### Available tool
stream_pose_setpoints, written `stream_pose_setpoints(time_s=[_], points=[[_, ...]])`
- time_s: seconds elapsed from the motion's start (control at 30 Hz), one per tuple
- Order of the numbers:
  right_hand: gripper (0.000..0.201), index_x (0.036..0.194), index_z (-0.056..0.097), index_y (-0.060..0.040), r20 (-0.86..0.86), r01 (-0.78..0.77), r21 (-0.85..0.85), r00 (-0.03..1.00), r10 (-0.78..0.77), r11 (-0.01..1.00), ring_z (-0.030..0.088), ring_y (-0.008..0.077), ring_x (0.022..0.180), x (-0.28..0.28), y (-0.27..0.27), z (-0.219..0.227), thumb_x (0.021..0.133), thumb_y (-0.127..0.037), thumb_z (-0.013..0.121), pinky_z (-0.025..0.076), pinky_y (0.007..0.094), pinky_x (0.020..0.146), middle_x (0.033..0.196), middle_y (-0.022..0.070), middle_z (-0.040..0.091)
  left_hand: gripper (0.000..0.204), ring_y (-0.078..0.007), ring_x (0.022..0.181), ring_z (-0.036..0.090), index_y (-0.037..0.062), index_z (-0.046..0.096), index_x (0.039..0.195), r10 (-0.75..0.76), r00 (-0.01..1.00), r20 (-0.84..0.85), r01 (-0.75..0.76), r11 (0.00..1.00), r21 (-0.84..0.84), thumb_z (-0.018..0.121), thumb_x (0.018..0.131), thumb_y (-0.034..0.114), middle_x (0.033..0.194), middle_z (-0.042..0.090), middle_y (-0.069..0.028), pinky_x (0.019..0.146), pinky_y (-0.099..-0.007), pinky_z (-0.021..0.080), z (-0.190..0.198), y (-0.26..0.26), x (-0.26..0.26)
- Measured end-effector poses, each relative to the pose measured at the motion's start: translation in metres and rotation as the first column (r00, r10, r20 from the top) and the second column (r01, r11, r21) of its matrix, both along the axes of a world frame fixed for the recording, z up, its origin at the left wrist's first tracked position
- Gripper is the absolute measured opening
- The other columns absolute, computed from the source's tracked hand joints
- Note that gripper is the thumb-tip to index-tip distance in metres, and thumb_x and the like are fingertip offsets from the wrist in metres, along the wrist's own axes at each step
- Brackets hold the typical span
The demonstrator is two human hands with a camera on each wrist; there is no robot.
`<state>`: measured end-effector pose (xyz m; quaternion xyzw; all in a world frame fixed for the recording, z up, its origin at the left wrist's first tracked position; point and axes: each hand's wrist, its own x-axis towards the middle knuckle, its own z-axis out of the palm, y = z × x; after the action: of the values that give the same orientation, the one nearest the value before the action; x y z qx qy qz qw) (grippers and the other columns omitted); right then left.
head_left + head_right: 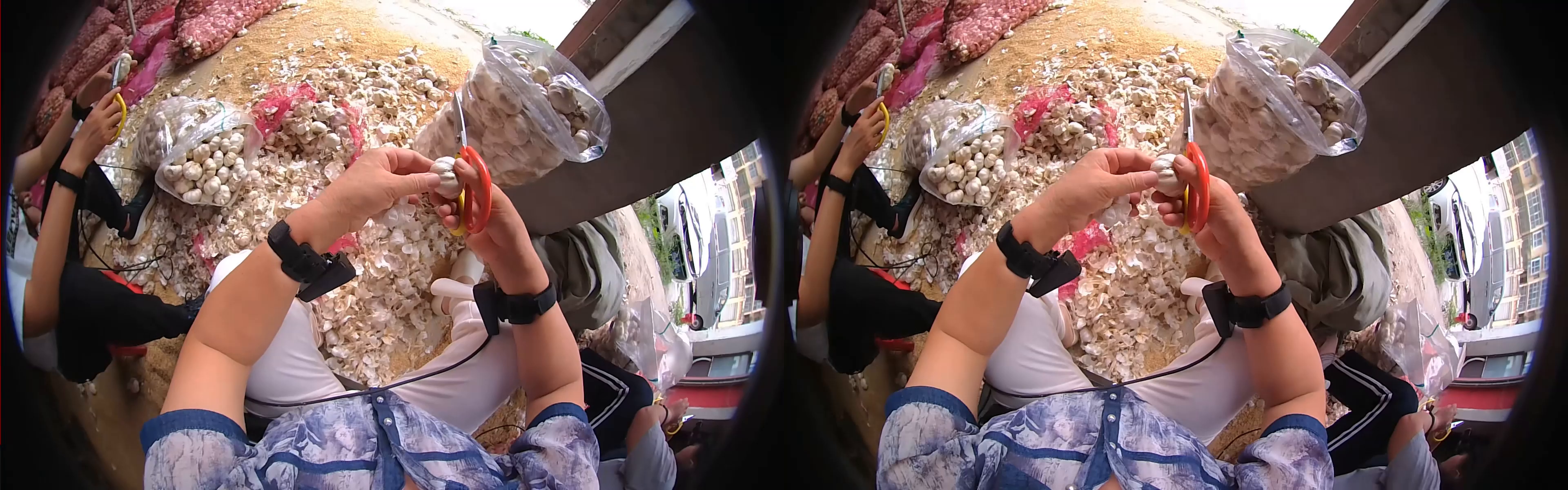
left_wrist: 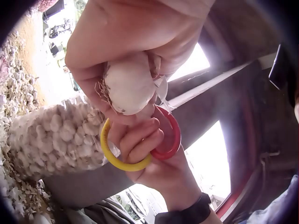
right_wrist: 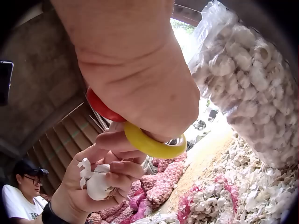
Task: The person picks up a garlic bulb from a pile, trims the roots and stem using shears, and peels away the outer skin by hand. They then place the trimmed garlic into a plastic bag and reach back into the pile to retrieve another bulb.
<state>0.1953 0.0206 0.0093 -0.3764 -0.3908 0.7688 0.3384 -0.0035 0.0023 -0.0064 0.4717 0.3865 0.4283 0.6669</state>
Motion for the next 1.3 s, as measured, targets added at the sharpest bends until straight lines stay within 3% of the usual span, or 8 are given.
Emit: stream_pose_setpoints(time_s=[0.1,0.4,0.5,0.57,0.67,0.8,0.97,1.3], points=[[0.033,0.104,0.061,-0.0058,-0.045,0.032,-0.053,0.998,-0.035,0.998,0.06,0.0086,0.053,-0.001,-0.003,0.006,0.093,-0.037,0.063,0.047,0.02,0.043,0.077,0.0047,0.065,0.02,-0.0068,0.073,0.06,0.0028,0.066,0.106,0.025,0.998,0.049,-0.025,1.0,0.001,0.069,0.09,0.015,0.092,0.067,-0.0028,0.062,-0.0222,0.051,-0.007,0.001,0.0],[0.03,0.105,0.062,-0.0072,-0.149,0.187,0.073,0.973,-0.175,0.98,0.056,0.0078,0.06,0.016,0.019,0.033,0.094,-0.035,0.063,0.047,0.0182,0.049,0.083,0.0061,0.064,0.011,-0.0129,0.071,0.063,0.0003,0.064,0.098,0.124,0.972,0.2,-0.094,0.984,-0.153,0.066,0.089,0.006,0.087,0.067,-0.007,0.063,-0.026,0.053,-0.006,0.004,0.006],[0.024,0.108,0.055,-0.0089,-0.385,0.255,-0.003,0.892,-0.236,0.967,0.065,0.0163,0.071,0.041,0.064,0.042,0.096,-0.028,0.062,0.057,0.0235,0.058,0.092,0.0128,0.065,0.012,-0.014,0.071,0.062,0.0009,0.063,0.101,0.251,0.927,0.278,-0.139,0.92,-0.367,0.065,0.09,0.008,0.087,0.066,-0.0067,0.065,-0.0277,0.055,0.0,0.003,0.005],[0.024,0.111,0.052,-0.006,-0.389,0.606,-0.005,0.732,-0.56,0.796,0.068,0.0238,0.081,0.028,0.08,0.073,0.097,-0.024,0.06,0.062,0.0268,0.069,0.101,0.0172,0.064,0.015,-0.0159,0.072,0.062,0.0002,0.06,0.102,0.255,0.904,0.342,-0.114,0.918,-0.38,0.063,0.092,0.01,0.09,0.064,-0.0082,0.069,-0.0301,0.057,-0.011,0.01,0.002],[0.021,0.11,0.053,-0.0034,-0.442,0.701,-0.171,0.574,-0.689,0.693,0.068,0.0238,0.082,0.053,0.124,0.072,0.095,-0.016,0.061,0.061,0.0263,0.069,0.106,0.0171,0.064,0.02,-0.0211,0.08,0.063,-0.0018,0.057,0.103,0.42,0.773,0.475,-0.131,0.839,-0.528,0.062,0.092,0.014,0.095,0.061,-0.0129,0.076,-0.0363,0.059,-0.012,0.015,0.002],[0.02,0.103,0.056,-0.0039,-0.432,0.678,-0.015,0.659,-0.616,0.735,0.06,0.0086,0.063,0.033,0.095,0.045,0.088,-0.007,0.069,0.051,0.0166,0.052,0.108,0.0187,0.063,0.026,-0.0289,0.09,0.062,-0.0037,0.053,0.103,0.432,0.753,0.496,-0.127,0.836,-0.535,0.063,0.091,0.018,0.101,0.058,-0.0185,0.087,-0.0451,0.057,-0.004,0.013,0.0],[0.024,0.105,0.058,-0.0061,-0.322,0.398,-0.027,0.865,-0.385,0.917,0.06,0.008,0.065,0.008,0.028,0.029,0.087,-0.015,0.073,0.048,0.0191,0.055,0.099,0.0118,0.068,0.025,-0.0317,0.102,0.063,-0.0081,0.053,0.113,0.26,0.797,0.545,-0.05,0.928,-0.37,0.052,0.098,0.011,0.109,0.059,-0.0222,0.09,-0.0404,0.058,-0.026,0.018,0.001],[0.034,0.107,0.056,-0.0018,0.073,0.208,0.364,0.965,-0.251,0.908,0.06,0.0058,0.073,-0.035,-0.023,0.002,0.083,-0.012,0.078,0.048,0.0214,0.064,0.087,0.0008,0.064,0.045,-0.0123,0.054,0.066,-0.0018,0.064,0.096,0.232,0.953,0.197,-0.233,0.972,-0.018,0.051,0.1,0.041,0.071,0.069,-0.0094,0.045,-0.0194,0.052,-0.003,0.002,0.003]])
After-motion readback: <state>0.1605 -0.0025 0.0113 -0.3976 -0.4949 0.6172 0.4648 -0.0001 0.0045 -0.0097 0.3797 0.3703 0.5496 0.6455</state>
